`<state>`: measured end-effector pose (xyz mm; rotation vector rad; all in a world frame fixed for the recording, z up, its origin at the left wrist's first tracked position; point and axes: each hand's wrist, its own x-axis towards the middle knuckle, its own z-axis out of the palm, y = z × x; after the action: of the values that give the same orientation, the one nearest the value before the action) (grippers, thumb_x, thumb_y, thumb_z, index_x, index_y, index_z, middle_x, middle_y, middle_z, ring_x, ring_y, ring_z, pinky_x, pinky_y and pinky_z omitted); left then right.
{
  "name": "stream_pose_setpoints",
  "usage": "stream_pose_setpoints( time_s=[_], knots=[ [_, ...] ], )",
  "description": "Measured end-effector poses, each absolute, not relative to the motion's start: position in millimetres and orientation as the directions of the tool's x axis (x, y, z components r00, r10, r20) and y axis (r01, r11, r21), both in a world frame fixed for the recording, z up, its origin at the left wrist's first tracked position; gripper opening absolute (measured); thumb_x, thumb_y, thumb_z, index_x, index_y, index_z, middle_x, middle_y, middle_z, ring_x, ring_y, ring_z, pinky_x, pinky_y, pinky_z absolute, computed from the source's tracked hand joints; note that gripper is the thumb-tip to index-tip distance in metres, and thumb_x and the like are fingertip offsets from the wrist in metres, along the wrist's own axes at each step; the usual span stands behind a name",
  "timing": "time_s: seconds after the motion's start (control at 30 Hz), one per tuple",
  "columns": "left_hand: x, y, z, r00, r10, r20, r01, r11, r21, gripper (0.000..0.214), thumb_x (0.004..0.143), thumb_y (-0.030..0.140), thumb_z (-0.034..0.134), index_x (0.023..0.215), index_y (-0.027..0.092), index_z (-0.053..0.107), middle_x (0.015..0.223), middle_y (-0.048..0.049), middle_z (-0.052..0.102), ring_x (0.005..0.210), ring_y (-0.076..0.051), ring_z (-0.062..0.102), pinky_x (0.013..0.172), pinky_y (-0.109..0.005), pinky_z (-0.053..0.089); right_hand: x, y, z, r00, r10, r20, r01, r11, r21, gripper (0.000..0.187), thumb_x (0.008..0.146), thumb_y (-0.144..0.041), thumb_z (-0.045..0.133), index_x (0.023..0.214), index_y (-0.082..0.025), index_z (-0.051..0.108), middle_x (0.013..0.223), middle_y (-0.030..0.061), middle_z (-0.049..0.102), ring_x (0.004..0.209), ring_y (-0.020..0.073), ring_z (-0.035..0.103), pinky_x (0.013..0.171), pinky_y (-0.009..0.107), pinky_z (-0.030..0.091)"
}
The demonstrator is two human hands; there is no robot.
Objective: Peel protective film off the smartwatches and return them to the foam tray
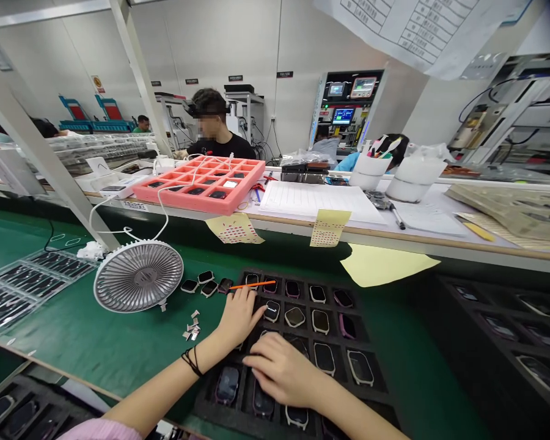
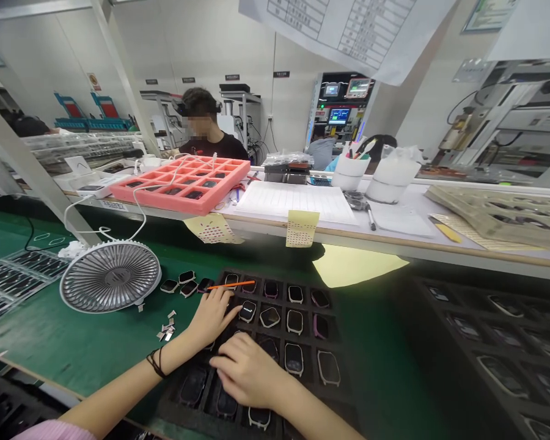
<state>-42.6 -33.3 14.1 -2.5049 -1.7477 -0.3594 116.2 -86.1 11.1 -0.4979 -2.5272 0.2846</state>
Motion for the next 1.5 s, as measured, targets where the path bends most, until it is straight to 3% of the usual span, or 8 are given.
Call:
stream_pose_setpoints(
  time_s=[0.2,0.47,0.6,0.83,1.03,1.23,1.4,1.5],
  knots=[
    [7,-44,29,0.799,0.584,0.143,0.554,-0.808,0.201,0.026,0.087,0.028,0.056,0.111,0.019,0.051,0.113,-0.0052,0.056,0.101,-0.020,0.052,0.086,-0.034,0.042,105,-104,8,-0.932,0.221,0.289,0.150,0.957,-0.250,0.035,0.091,-0.030,0.043,0.122,-0.018,0.054,0.114,0.0075,0.058,0.101,0.0195,0.051,0.090,0.030,0.042],
    [37,-29,31,0.871,0.492,0.006,0.488,-0.866,0.110,0.024,0.084,0.021,0.054,0.108,0.016,0.057,0.104,-0.0079,0.057,0.096,-0.022,0.053,0.083,-0.035,0.044,107,-100,8,-0.949,0.170,0.264,0.116,0.971,-0.210,0.035,0.095,-0.033,0.039,0.122,-0.018,0.054,0.130,0.0070,0.050,0.120,0.0178,0.042,0.105,0.031,0.028],
    [37,-31,40,0.861,0.508,0.019,0.496,-0.847,0.190,0.032,0.082,0.030,0.057,0.112,0.017,0.057,0.107,-0.0080,0.056,0.096,-0.022,0.053,0.085,-0.035,0.044,110,-97,9,-0.953,0.155,0.262,0.104,0.974,-0.199,0.036,0.095,-0.033,0.039,0.124,-0.017,0.052,0.132,0.0073,0.049,0.125,0.0167,0.038,0.110,0.031,0.021],
    [58,-21,34,0.821,0.570,0.037,0.539,-0.795,0.280,0.035,0.079,0.030,0.066,0.109,0.015,0.056,0.115,-0.0096,0.057,0.105,-0.025,0.054,0.089,-0.039,0.046,111,-94,4,-0.948,0.153,0.279,0.102,0.977,-0.189,0.034,0.094,-0.033,0.042,0.123,-0.018,0.053,0.130,0.0070,0.051,0.123,0.0176,0.041,0.104,0.033,0.031],
    [49,24,53,0.689,0.724,0.037,0.559,-0.564,0.608,0.021,0.087,0.019,0.049,0.104,0.014,0.059,0.091,-0.0046,0.068,0.075,-0.013,0.063,0.069,-0.022,0.049,112,-92,4,-0.938,0.148,0.314,0.096,0.980,-0.174,0.033,0.096,-0.031,0.037,0.122,-0.018,0.051,0.130,0.0069,0.051,0.121,0.0150,0.042,0.102,0.032,0.035],
    [21,36,67,0.674,0.738,0.033,0.600,-0.573,0.558,0.017,0.084,0.017,0.051,0.095,0.015,0.064,0.090,-0.0037,0.068,0.077,-0.014,0.063,0.070,-0.022,0.047,112,-92,6,-0.936,0.135,0.325,0.075,0.978,-0.193,0.032,0.096,-0.030,0.036,0.121,-0.017,0.052,0.128,0.0073,0.052,0.120,0.0150,0.044,0.102,0.031,0.034],
    [12,25,57,0.895,0.439,-0.077,0.429,-0.803,0.414,0.032,0.073,0.007,0.061,0.102,0.022,0.063,0.107,-0.0023,0.064,0.103,-0.019,0.057,0.089,-0.026,0.043,111,-92,5,-0.935,0.146,0.322,0.081,0.975,-0.206,0.032,0.096,-0.027,0.035,0.120,-0.016,0.052,0.126,0.0076,0.053,0.118,0.0155,0.045,0.104,0.032,0.031],
    [18,20,52,0.907,0.406,-0.110,0.419,-0.856,0.302,0.046,0.071,0.005,0.061,0.113,0.024,0.057,0.117,-0.0037,0.060,0.109,-0.021,0.054,0.090,-0.029,0.043,111,-91,4,-0.937,0.147,0.318,0.082,0.975,-0.207,0.031,0.095,-0.026,0.037,0.120,-0.016,0.053,0.125,0.0082,0.053,0.116,0.0157,0.047,0.103,0.032,0.032]
  ],
)
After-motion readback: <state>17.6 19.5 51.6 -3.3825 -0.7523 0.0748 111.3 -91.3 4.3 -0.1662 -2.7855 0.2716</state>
